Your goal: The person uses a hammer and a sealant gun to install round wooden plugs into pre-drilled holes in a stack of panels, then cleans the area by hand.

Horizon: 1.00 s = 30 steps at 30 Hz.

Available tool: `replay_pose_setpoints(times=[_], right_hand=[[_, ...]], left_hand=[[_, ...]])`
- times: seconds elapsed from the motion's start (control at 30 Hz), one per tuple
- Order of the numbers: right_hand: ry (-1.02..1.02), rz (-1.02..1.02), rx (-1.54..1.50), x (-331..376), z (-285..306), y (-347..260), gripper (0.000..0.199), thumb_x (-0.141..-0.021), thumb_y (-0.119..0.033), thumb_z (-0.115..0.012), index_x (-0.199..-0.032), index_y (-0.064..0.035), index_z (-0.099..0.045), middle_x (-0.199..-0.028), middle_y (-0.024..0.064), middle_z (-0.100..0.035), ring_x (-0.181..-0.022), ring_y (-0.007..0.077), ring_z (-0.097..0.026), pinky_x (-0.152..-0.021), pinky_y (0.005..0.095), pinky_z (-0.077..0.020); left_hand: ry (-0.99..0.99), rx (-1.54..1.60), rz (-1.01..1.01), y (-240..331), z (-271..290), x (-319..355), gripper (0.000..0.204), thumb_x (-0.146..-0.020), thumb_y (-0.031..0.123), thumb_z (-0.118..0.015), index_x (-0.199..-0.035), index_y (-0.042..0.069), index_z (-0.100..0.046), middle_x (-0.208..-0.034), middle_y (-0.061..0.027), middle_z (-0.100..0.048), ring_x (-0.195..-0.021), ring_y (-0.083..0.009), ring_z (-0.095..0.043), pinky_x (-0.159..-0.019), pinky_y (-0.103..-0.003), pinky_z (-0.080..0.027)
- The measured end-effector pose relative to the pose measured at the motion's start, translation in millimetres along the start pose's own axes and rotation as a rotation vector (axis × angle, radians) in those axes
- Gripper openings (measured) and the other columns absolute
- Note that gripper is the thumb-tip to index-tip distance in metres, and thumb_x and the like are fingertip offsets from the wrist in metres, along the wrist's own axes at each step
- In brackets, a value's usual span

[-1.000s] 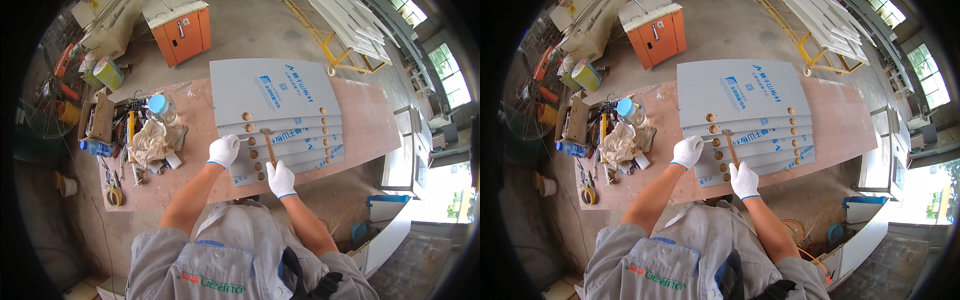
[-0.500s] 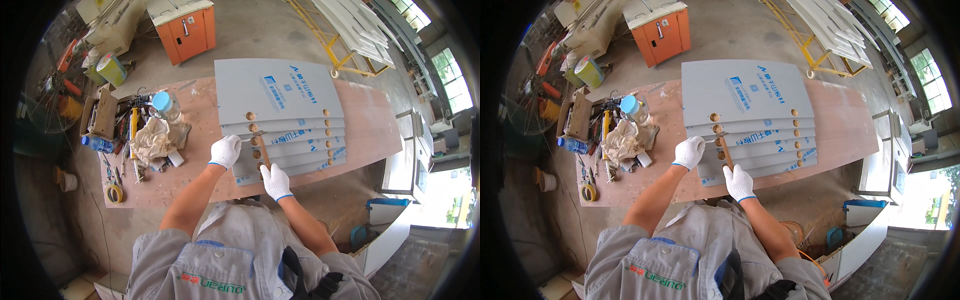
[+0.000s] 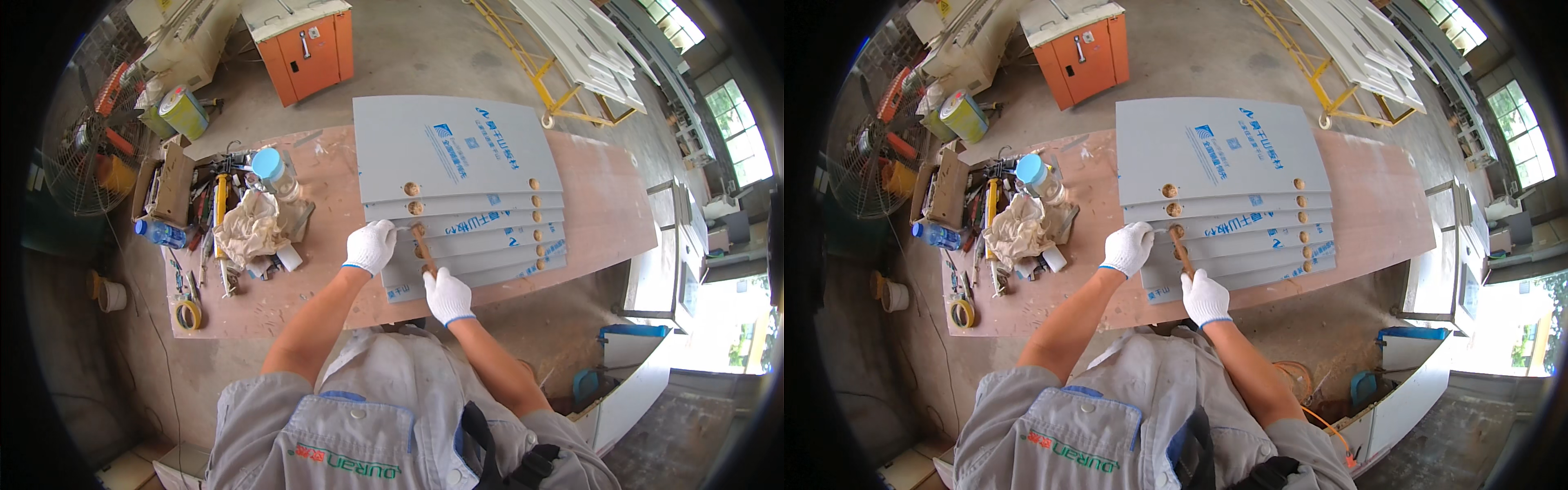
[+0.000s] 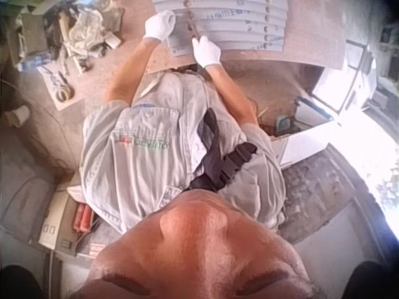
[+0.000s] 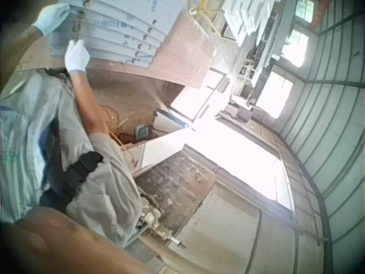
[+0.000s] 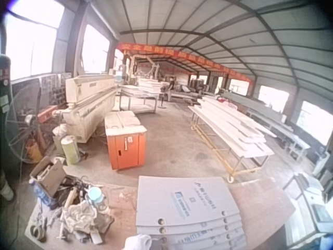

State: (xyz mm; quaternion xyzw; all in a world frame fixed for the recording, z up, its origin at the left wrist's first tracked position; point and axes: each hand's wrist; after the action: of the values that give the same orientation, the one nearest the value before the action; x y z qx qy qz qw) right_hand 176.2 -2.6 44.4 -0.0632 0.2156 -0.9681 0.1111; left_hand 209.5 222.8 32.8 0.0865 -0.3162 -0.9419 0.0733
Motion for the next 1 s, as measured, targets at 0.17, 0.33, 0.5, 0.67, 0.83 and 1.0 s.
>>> replay_pose_setpoints(times=[0.17, 0.33, 0.5, 0.67, 0.83, 1.0], right_hand=[[-0.021, 0.018, 0.004, 3, 1, -4, 0.046, -0.104, -0.048, -0.053, -0.09, -0.004, -0.058, -0.07, 0.0244, -0.067, -0.07, 0.0468, -0.068, -0.066, 0.0583, -0.0523], [-0.084, 0.036, 0.005, 0, 3, 3, 0.047, -0.104, -0.049, -0.054, -0.09, -0.0036, -0.058, -0.072, 0.025, -0.068, -0.071, 0.047, -0.068, -0.067, 0.0587, -0.0528], [-0.114, -0.001, 0.042, -5, -8, 6, 0.048, -0.103, -0.049, -0.055, -0.088, -0.0036, -0.058, -0.072, 0.025, -0.068, -0.072, 0.0479, -0.068, -0.068, 0.0588, -0.0529], [-0.132, -0.043, -0.019, -1, -1, 0, 0.048, -0.102, -0.049, -0.056, -0.092, -0.0019, -0.061, -0.078, 0.0277, -0.07, -0.078, 0.0488, -0.069, -0.072, 0.0587, -0.053], [-0.109, -0.142, -0.117, -7, 17, 6, 0.051, -0.102, -0.05, -0.055, -0.095, -0.0001, -0.06, -0.088, 0.0319, -0.07, -0.089, 0.0517, -0.067, -0.08, 0.0595, -0.0512], [-0.103, -0.161, -0.069, -31, 29, 12, 0.053, -0.106, -0.051, -0.048, -0.097, -0.0004, -0.058, -0.085, 0.0304, -0.07, -0.087, 0.0507, -0.068, -0.08, 0.0594, -0.053]], left_hand=[[0.059, 0.066, 0.05, -4, 1, 5, 0.016, -0.096, 0.024, -0.064, -0.096, 0.012, -0.075, -0.095, -0.0136, -0.075, -0.087, -0.0363, -0.072, -0.077, -0.046, -0.057], [0.129, 0.102, 0.094, -6, 4, 1, 0.017, -0.095, 0.024, -0.066, -0.098, 0.01, -0.075, -0.096, -0.0136, -0.076, -0.086, -0.0363, -0.073, -0.078, -0.044, -0.058], [0.195, 0.067, 0.012, 3, 8, -19, 0.015, -0.095, 0.025, -0.066, -0.095, 0.013, -0.076, -0.092, -0.012, -0.076, -0.078, -0.0349, -0.073, -0.072, -0.043, -0.058], [0.119, -0.013, -0.043, 20, 9, -40, 0.015, -0.094, 0.026, -0.069, -0.096, 0.012, -0.076, -0.094, -0.0108, -0.075, -0.082, -0.0333, -0.073, -0.074, -0.043, -0.058], [0.121, -0.075, -0.086, 24, -15, -52, 0.015, -0.094, 0.026, -0.069, -0.095, 0.013, -0.076, -0.095, -0.0091, -0.073, -0.082, -0.0323, -0.073, -0.074, -0.043, -0.059], [0.125, -0.095, -0.083, 25, -26, -57, 0.016, -0.094, 0.026, -0.069, -0.092, 0.012, -0.076, -0.094, -0.0096, -0.073, -0.081, -0.0323, -0.073, -0.074, -0.044, -0.058]])
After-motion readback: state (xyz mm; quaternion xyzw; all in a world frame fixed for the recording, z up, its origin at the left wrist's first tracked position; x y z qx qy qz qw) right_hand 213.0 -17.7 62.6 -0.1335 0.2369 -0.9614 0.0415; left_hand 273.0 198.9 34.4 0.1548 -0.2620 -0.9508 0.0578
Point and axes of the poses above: each hand's wrist, its own x-axis away from the middle knuckle, its own z-axis out of the back of the hand, y = z × x
